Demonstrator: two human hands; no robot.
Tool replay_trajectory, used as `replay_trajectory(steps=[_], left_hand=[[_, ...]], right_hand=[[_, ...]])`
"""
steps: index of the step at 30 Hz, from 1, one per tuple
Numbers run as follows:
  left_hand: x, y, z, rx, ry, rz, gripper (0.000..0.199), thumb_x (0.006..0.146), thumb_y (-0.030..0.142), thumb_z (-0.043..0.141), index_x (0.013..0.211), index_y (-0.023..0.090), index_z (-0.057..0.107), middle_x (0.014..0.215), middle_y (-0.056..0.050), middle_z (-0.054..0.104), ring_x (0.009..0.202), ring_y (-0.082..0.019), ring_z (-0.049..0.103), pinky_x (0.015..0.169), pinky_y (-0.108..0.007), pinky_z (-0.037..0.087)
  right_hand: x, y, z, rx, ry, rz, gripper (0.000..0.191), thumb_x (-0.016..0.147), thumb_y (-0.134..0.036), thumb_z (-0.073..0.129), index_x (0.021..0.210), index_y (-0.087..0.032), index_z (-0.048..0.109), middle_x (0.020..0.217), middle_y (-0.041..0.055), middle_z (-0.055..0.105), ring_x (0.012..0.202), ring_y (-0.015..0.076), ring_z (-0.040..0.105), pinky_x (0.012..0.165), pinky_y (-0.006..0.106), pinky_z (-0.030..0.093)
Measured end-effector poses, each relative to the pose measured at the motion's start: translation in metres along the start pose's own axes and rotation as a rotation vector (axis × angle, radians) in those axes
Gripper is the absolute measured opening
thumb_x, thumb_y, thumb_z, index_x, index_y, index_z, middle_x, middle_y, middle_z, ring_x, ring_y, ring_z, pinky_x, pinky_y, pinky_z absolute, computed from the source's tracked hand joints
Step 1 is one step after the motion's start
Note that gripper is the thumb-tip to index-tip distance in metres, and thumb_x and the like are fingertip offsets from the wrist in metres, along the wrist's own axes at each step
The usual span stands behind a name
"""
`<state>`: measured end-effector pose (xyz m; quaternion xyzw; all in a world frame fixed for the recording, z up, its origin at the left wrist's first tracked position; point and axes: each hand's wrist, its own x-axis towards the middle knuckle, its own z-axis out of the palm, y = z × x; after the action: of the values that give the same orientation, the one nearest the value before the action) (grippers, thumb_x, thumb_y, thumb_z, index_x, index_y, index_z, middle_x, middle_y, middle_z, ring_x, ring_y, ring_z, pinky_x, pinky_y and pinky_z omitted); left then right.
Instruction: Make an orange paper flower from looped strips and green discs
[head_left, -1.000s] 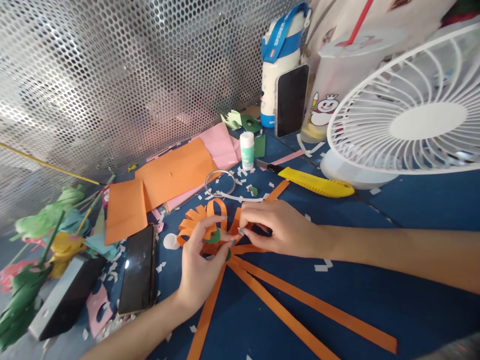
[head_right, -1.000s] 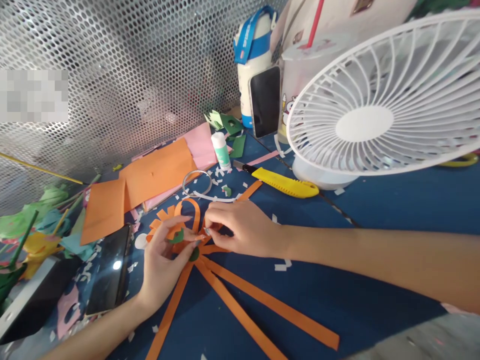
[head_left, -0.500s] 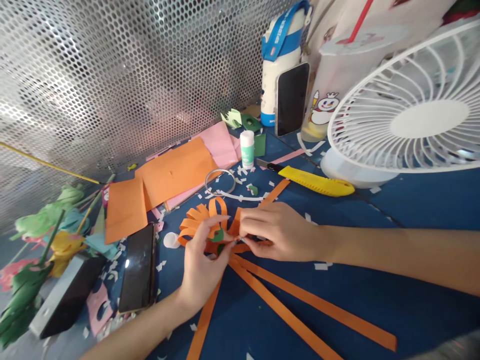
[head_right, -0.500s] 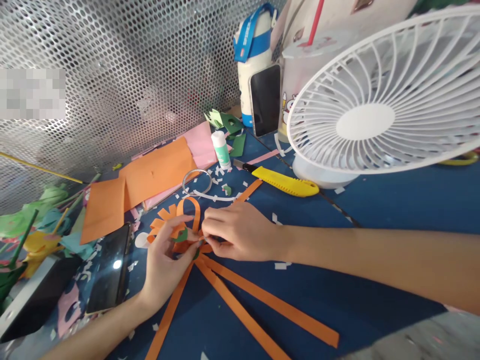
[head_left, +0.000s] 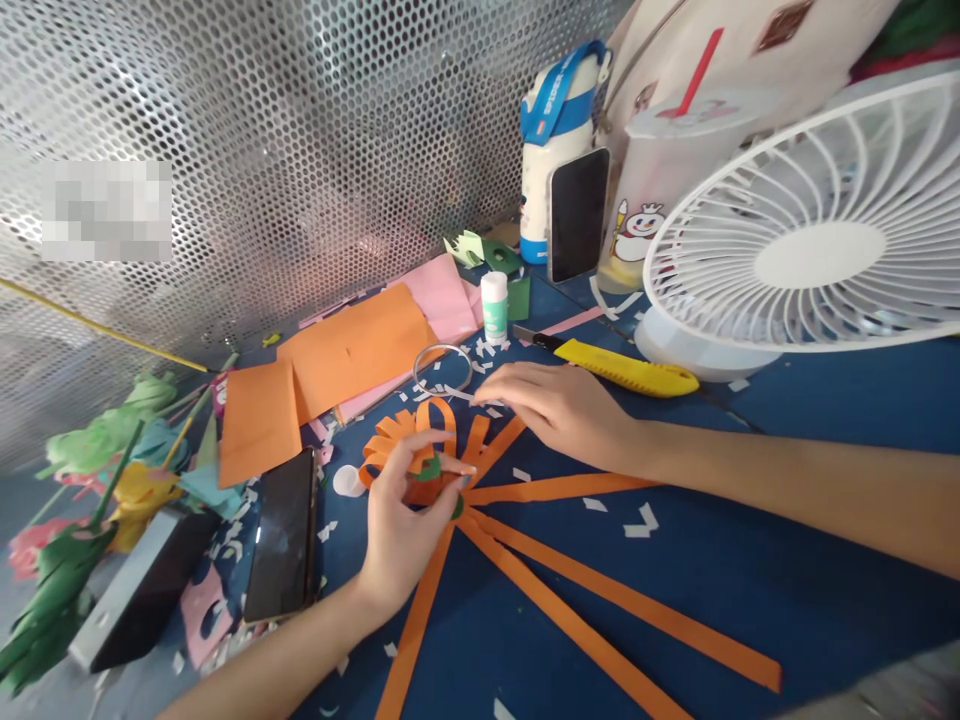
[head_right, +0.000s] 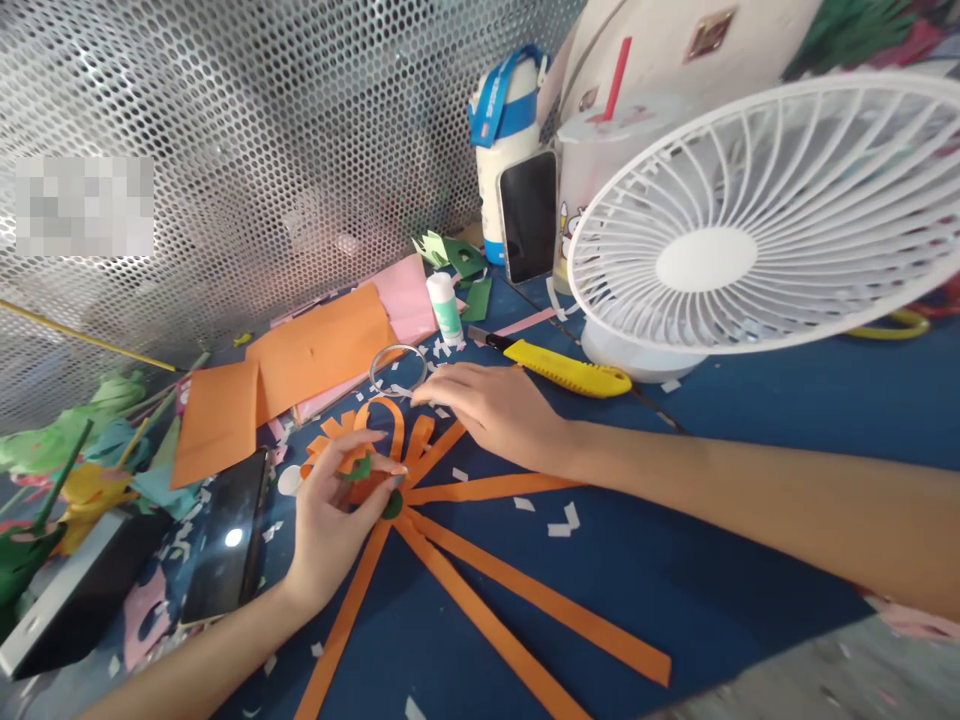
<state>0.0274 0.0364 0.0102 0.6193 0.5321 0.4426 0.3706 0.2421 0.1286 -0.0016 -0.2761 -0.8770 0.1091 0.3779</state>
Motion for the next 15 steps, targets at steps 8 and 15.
replay_trajectory(steps=[8, 15], left_hand=[[-0.006, 0.001, -0.002, -0.057, -0.036, 0.149, 0.025, 0.084, 0.012, 0.066, 0.107, 0.020, 0.060, 0.084, -0.002, 0.076, 0.083, -0.017, 0.075, 0.078, -0.028, 0.059], [-0.010, -0.001, -0.010, -0.007, -0.019, 0.196, 0.032, 0.083, 0.021, 0.072, 0.112, 0.023, 0.059, 0.091, -0.002, 0.076, 0.091, -0.018, 0.072, 0.093, -0.032, 0.053]], right_hand=[[0.004, -0.023, 0.002, 0.365, -0.272, -0.096, 0.024, 0.098, -0.015, 0.043, 0.110, -0.019, 0.064, 0.108, 0.0075, 0.068, 0.112, 0.0190, 0.054, 0.097, 0.039, 0.040], [0.005, -0.027, 0.004, 0.355, -0.347, -0.050, 0.018, 0.099, -0.019, 0.042, 0.091, -0.020, 0.058, 0.087, 0.0020, 0.060, 0.090, 0.0171, 0.050, 0.093, 0.039, 0.034]])
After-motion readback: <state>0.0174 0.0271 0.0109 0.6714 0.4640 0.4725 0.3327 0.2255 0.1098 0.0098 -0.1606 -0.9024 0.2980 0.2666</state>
